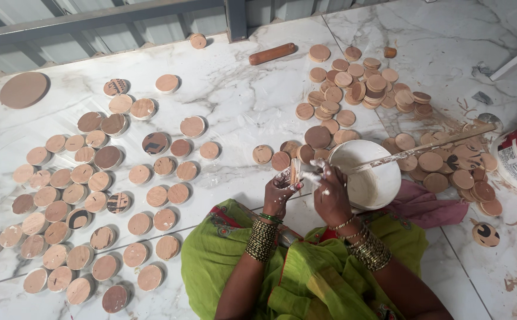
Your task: The person sits on the floor coating small round wooden discs with a white paste. They hold a disc in one hand, rub the paste over it by hand, dip into a bowl of white paste, and set the coated disc down with the finished discs.
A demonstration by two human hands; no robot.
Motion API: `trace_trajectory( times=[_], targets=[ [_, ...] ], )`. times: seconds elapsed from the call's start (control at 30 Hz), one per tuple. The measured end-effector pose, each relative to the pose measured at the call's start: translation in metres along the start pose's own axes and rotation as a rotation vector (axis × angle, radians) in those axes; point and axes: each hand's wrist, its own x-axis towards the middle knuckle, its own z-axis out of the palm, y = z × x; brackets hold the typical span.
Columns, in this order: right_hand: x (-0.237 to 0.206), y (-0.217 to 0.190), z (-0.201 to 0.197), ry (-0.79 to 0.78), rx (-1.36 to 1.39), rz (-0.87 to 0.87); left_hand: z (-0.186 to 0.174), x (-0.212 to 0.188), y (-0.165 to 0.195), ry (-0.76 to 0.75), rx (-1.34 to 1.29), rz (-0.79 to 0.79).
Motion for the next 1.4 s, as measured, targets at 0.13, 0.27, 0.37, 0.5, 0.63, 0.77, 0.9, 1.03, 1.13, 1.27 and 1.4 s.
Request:
trace_trajectory(
  times=[0.13,0.27,0.37,0.5,0.63,0.77,0.9,1.03,1.13,1.27,1.4],
  targets=[
    [0.013,0.017,0.011,0.009,0.069,0.086,0.003,-0.001,0.005,-0.054,-0.095,-0.034],
    [0.015,0.024,0.023,-0.038,0.052,0.113,0.006,-0.003,0.009,-0.074,-0.145,-0.077],
    [0.007,0.021,0.025,-0.026,-0.005,0.088,0.008,-0.004,0.006,-0.078,-0.140,-0.077],
    [-0.002,0.012,0.020,-0.017,-0.090,0.053,0.009,-0.003,0.000,-0.042,-0.087,-0.092],
    [-0.004,0.003,0.013,-0.051,-0.110,0.054,0.006,-0.003,-0.003,-0.026,-0.087,-0.104],
    [-0.008,-0.002,0.009,-0.005,-0.109,-0.040,0.006,-0.003,0.000,-0.019,-0.141,-0.108],
    [-0.010,0.006,0.011,-0.012,-0.006,0.021,0.006,-0.003,0.007,-0.018,-0.117,-0.107],
    [0.001,0.031,0.025,0.027,0.103,0.075,0.009,-0.004,0.010,-0.049,-0.095,-0.100],
    [0.011,0.047,0.041,-0.055,0.083,0.114,0.009,-0.006,0.010,-0.086,-0.096,-0.099],
    [0.011,0.050,0.051,-0.125,0.042,0.162,0.010,-0.006,0.009,-0.091,-0.056,-0.076],
    [-0.002,0.035,0.040,-0.062,-0.056,0.060,0.011,-0.004,0.005,-0.070,0.008,-0.044]
  ],
)
